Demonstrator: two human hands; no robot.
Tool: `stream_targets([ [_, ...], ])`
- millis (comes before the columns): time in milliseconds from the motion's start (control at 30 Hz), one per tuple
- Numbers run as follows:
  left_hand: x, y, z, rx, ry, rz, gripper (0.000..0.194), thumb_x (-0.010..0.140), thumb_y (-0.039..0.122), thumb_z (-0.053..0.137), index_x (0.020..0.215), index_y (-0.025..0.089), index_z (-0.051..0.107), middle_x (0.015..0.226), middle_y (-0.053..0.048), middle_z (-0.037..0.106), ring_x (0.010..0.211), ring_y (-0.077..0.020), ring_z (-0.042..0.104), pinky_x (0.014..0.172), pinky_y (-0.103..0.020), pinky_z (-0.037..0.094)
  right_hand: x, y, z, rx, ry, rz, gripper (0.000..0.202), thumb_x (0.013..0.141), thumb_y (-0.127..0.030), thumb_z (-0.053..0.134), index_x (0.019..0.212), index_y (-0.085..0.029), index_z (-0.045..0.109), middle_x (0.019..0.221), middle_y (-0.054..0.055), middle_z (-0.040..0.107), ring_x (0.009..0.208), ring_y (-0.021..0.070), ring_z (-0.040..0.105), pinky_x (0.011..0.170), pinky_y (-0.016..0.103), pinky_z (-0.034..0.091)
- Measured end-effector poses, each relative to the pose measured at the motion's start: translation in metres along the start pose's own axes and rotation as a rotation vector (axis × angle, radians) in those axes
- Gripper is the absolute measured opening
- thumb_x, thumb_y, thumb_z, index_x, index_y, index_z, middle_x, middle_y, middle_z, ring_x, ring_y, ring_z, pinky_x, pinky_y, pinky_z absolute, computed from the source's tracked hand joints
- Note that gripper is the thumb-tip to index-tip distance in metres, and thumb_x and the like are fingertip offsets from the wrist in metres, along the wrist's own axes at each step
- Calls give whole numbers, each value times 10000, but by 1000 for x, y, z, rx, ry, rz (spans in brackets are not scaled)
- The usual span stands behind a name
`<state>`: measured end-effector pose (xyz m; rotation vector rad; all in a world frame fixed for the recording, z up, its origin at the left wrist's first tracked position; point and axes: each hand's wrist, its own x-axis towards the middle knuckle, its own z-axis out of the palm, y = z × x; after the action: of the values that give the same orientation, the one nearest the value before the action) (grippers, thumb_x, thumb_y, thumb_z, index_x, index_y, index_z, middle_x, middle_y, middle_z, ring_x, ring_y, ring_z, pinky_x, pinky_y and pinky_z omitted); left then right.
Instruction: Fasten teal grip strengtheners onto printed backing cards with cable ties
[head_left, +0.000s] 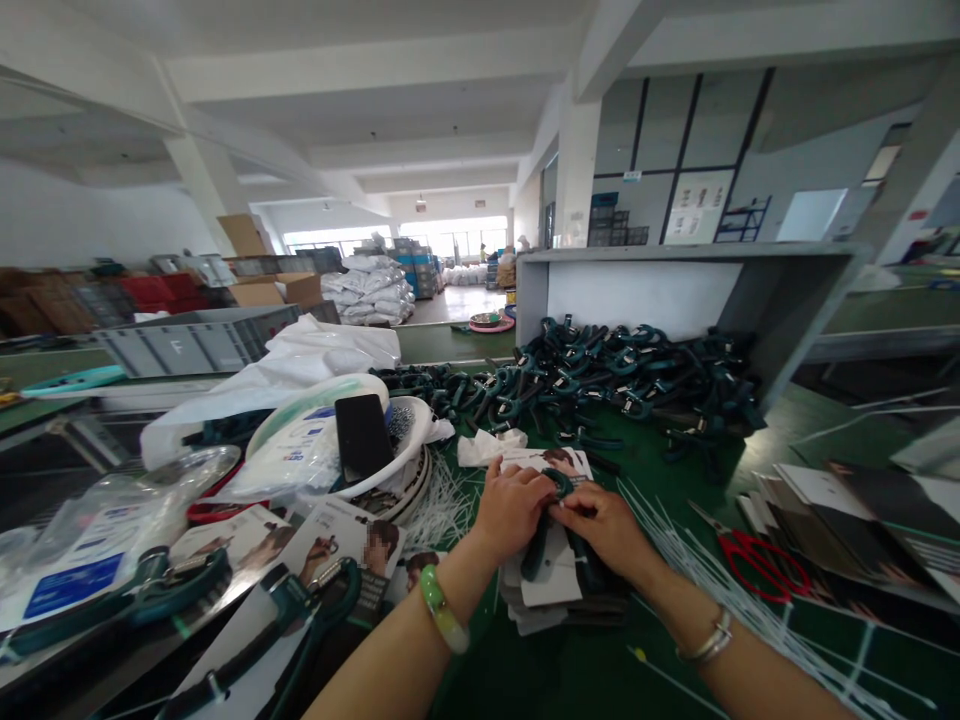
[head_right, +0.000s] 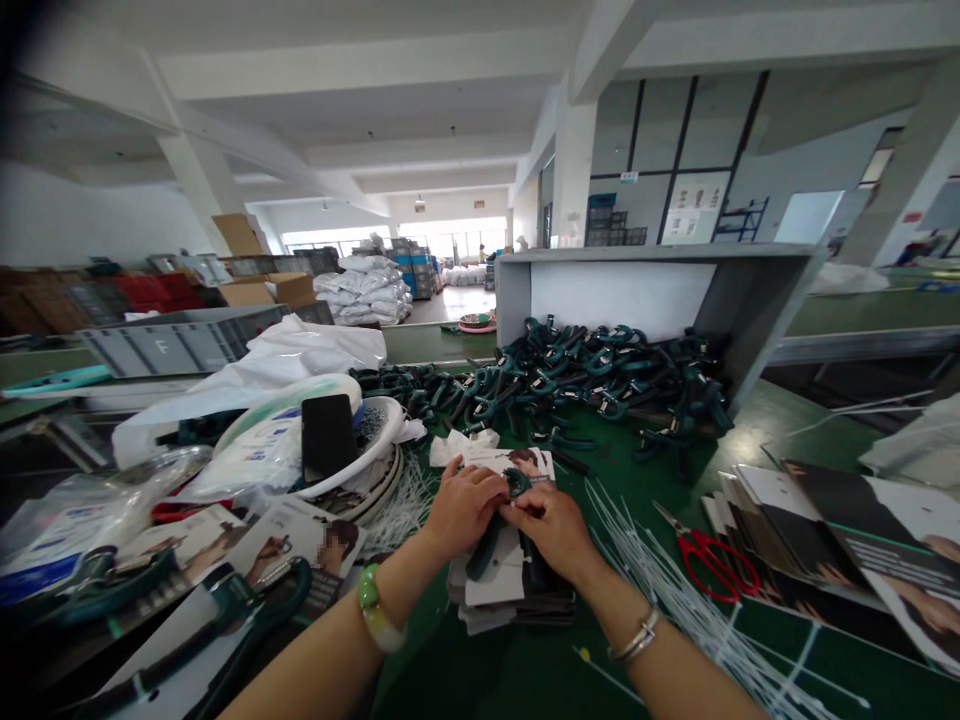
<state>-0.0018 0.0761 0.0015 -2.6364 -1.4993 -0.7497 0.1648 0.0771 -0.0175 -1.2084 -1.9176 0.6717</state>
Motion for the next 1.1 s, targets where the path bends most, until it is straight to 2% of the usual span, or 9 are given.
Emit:
stream_targets([
  [367,0,-1,2,46,-38,62,210,847,240,444,948,295,620,949,9,648,923,-183,554,1012,-450,207,-3,-4,-1,-19,24,-21,303,762,-426,562,555,-205,562,634,3,523,625,152,509,591,270,393],
  [833,1,-3,4,60,-4,131,169,843,248,477,938,287,612,955,24,658,893,-186,557,1003,-448,219,-2,-3,-1,14,1,5,303,749,-435,566,559,-200,543,623,3,509,621,157,498,593,275,371],
  [1100,-1,-2,4,54,6,94,189,854,266,450,941,284,617,947,17,661,887,-180,558,989,-439,245,2,-2,-1,29,-45,33,340,741,-475,559,547,-197,526,598,2,497,606,159,481,577,272,358],
])
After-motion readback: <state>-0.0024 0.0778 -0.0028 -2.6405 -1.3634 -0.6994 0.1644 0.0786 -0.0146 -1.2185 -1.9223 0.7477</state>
